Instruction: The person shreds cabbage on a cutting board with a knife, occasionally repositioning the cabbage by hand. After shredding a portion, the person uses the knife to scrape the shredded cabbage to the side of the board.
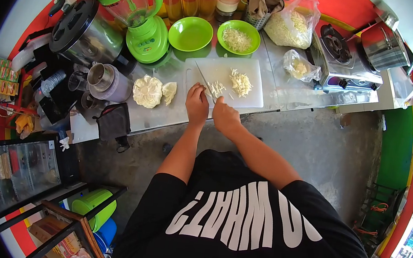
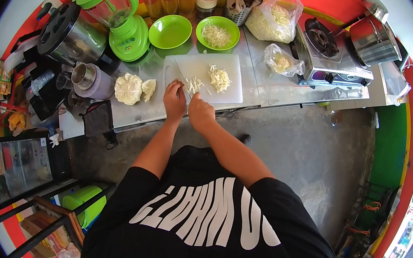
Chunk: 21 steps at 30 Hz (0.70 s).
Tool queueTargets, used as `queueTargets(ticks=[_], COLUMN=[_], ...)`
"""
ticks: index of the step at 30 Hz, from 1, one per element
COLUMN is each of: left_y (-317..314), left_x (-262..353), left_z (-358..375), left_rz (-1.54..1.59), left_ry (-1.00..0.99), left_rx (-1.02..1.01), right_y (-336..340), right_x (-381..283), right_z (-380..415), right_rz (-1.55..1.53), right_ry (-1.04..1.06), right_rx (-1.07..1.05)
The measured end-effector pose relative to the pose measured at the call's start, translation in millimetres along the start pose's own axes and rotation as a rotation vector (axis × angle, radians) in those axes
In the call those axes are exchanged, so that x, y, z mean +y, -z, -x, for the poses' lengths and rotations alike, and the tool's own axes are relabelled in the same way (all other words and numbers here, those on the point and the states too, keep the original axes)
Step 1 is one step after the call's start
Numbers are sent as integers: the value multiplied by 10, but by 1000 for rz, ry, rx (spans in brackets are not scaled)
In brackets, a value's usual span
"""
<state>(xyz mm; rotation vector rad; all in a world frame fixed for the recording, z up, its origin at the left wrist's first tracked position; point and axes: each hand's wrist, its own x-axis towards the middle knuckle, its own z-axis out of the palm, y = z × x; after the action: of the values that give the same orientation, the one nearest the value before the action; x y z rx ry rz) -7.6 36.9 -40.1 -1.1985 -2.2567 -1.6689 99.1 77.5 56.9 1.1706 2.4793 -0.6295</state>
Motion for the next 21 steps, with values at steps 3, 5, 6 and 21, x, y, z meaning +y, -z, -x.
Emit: queueTargets(ticks=[3, 5, 6, 21], left_y=[21, 20, 12, 302], left_x=[23, 37, 28, -9], left_z=[-16, -23, -1, -140], left_rz=[12, 11, 12, -344], left_ry=[33, 27, 29, -50], left_rx=[-12, 2, -1, -280], right_y=[-152, -167, -157, -67], right_x=[38, 37, 37, 818], right_z=[-3, -90, -147, 40], right_rz=[-10, -36, -37, -4], right_ry=[-38, -53, -56, -68], right_rx=[24, 23, 21, 20])
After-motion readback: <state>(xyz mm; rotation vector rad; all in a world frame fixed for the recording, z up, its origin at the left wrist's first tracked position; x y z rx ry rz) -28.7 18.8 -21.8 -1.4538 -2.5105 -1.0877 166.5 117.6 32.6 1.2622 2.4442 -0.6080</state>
